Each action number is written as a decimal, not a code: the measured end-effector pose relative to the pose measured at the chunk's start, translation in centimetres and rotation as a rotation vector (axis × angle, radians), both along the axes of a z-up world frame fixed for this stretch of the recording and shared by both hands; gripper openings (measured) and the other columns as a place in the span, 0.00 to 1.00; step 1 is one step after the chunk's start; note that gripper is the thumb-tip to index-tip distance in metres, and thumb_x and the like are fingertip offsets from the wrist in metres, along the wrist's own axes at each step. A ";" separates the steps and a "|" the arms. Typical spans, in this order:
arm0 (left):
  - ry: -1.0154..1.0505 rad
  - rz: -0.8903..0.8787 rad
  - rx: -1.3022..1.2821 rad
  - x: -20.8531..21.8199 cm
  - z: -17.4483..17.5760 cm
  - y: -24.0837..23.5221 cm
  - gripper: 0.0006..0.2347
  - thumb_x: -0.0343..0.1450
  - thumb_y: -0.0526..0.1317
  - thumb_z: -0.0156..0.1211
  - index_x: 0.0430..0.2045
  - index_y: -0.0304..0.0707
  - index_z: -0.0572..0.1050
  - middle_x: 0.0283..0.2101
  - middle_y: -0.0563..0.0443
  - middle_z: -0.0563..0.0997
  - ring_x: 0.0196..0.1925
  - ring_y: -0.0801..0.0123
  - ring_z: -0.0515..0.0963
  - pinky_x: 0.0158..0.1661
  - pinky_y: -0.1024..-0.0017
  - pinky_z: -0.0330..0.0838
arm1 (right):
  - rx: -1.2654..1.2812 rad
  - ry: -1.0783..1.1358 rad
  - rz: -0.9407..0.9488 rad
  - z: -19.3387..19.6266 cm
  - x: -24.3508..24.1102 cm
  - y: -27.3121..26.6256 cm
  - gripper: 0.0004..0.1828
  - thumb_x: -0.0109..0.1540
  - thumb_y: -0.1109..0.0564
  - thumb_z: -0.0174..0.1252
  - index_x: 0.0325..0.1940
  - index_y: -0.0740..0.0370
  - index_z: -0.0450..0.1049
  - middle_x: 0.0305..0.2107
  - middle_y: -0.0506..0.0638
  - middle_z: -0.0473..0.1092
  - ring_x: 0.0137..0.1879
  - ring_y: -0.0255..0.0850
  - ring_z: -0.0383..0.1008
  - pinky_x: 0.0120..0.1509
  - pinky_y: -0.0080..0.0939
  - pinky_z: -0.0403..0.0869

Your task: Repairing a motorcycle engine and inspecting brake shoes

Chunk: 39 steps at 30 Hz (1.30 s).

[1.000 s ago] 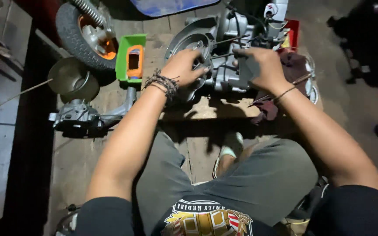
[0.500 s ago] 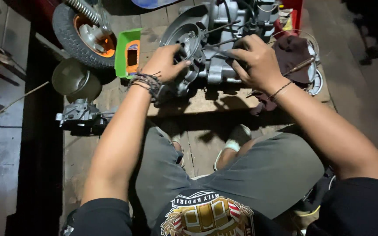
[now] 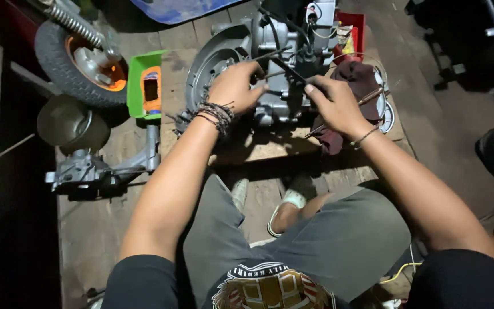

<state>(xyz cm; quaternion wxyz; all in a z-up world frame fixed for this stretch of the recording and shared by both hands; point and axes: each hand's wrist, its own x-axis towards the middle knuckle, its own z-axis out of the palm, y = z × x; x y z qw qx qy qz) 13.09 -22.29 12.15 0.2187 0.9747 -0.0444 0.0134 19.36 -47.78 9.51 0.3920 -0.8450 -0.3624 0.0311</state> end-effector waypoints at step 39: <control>-0.699 -0.413 -0.401 2.6 -0.6 -6.9 0.08 0.74 0.37 0.61 0.44 0.34 0.74 0.42 0.42 0.78 0.44 0.49 0.79 0.45 0.61 0.71 | -0.544 0.037 -0.470 1.8 -4.1 -16.2 0.19 0.67 0.48 0.56 0.55 0.63 0.76 0.47 0.67 0.76 0.52 0.70 0.73 0.49 0.64 0.69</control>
